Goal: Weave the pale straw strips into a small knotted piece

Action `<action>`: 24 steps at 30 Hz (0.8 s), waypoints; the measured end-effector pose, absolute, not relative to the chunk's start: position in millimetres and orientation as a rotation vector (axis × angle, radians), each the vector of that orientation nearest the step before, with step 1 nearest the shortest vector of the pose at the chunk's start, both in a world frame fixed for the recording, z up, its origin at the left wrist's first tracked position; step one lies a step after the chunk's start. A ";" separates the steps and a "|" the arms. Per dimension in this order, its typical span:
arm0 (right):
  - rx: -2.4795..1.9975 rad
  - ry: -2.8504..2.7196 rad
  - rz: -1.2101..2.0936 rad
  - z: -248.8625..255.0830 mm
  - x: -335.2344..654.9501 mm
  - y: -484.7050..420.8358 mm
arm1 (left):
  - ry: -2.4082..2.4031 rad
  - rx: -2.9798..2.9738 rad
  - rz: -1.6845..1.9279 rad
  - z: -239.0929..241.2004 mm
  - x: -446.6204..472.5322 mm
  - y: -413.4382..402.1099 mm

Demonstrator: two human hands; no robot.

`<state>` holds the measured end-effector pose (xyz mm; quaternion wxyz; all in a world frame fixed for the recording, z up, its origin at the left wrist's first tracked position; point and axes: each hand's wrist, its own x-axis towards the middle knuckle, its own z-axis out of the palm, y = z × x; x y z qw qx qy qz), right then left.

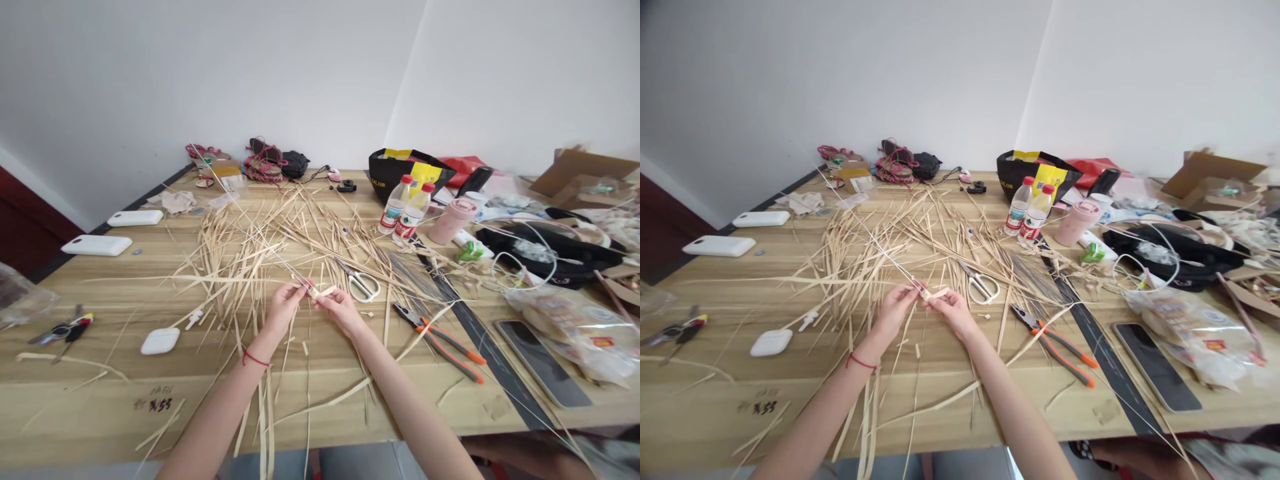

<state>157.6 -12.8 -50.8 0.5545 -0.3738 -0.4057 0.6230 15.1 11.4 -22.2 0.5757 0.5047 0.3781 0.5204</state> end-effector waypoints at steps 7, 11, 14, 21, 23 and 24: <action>-0.846 -0.980 1.556 -42.6 155.9 -15.5 | 0.773 0.990 1.205 -29.9 16.6 11.4; -0.815 -0.999 1.597 -35.7 154.1 -19.6 | 0.703 0.838 1.175 -33.7 17.9 11.6; -0.797 -1.007 1.610 -35.9 152.6 -20.3 | 0.684 0.816 1.134 -32.0 19.7 10.1; -0.768 -0.972 1.649 -41.0 151.4 -18.6 | 0.463 0.771 1.100 -18.5 20.0 4.4; -0.764 -0.962 1.668 -41.1 151.1 -19.4 | 0.428 0.779 1.085 -15.6 19.4 3.3; -0.771 -0.962 1.675 -40.7 150.8 -20.1 | 0.426 0.781 1.079 -14.6 19.1 2.8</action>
